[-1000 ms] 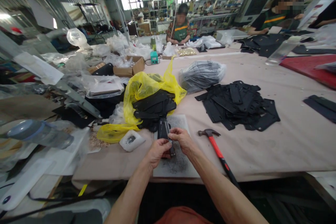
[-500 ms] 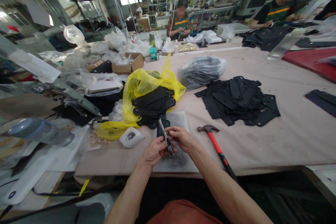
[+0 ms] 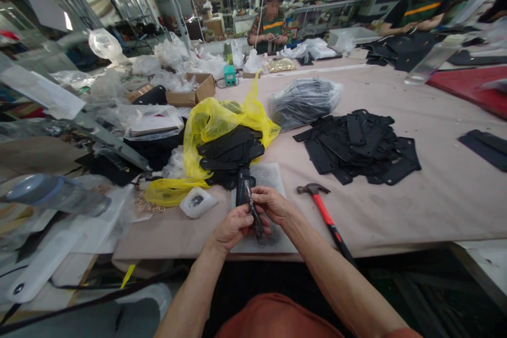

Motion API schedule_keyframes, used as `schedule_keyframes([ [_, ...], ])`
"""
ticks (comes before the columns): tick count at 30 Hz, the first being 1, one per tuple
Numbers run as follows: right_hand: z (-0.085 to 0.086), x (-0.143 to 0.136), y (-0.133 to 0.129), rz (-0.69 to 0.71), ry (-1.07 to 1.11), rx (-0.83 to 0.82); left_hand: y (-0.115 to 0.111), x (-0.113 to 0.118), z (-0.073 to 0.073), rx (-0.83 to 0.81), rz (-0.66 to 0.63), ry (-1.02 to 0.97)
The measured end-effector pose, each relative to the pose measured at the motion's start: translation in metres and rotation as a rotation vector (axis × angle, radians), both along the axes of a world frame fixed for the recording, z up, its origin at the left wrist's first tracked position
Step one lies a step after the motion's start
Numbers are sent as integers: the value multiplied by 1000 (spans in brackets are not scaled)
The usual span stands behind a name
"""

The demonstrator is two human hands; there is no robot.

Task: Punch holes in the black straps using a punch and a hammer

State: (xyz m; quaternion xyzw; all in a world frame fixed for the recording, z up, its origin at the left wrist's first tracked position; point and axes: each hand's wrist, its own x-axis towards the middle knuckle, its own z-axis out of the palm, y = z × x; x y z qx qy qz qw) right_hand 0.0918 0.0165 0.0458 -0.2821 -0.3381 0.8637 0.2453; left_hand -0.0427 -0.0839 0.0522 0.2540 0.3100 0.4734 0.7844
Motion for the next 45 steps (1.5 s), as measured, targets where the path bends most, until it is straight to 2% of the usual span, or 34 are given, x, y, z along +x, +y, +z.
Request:
schedule_keyframes([
  [8,0,1,-1,95,-10,-8,1,4,3,-16,-1,-31],
  [13,-3,1,1,52,-15,-33,1,6,1,-26,28,-51],
  [16,-1,2,2,-39,-56,-9,1,7,1,-73,77,36],
  [19,6,2,2,-64,-116,108,2,11,2,-139,171,177],
  [22,12,2,5,-62,-254,316,4,16,4,-182,246,307],
  [25,14,1,9,-103,-389,491,5,21,5,-158,281,451],
  [27,15,1,11,-91,-418,539,6,23,5,-112,283,524],
  [30,17,1,10,-28,-367,469,6,22,7,-69,237,528],
  [34,17,2,8,45,-205,276,4,14,7,-107,126,388],
  [37,15,1,5,42,-156,207,3,8,2,-129,79,303],
  [42,14,-4,1,55,-189,279,0,10,-8,-96,96,265],
  [45,11,-4,5,21,-254,416,0,11,-13,-44,211,316],
])
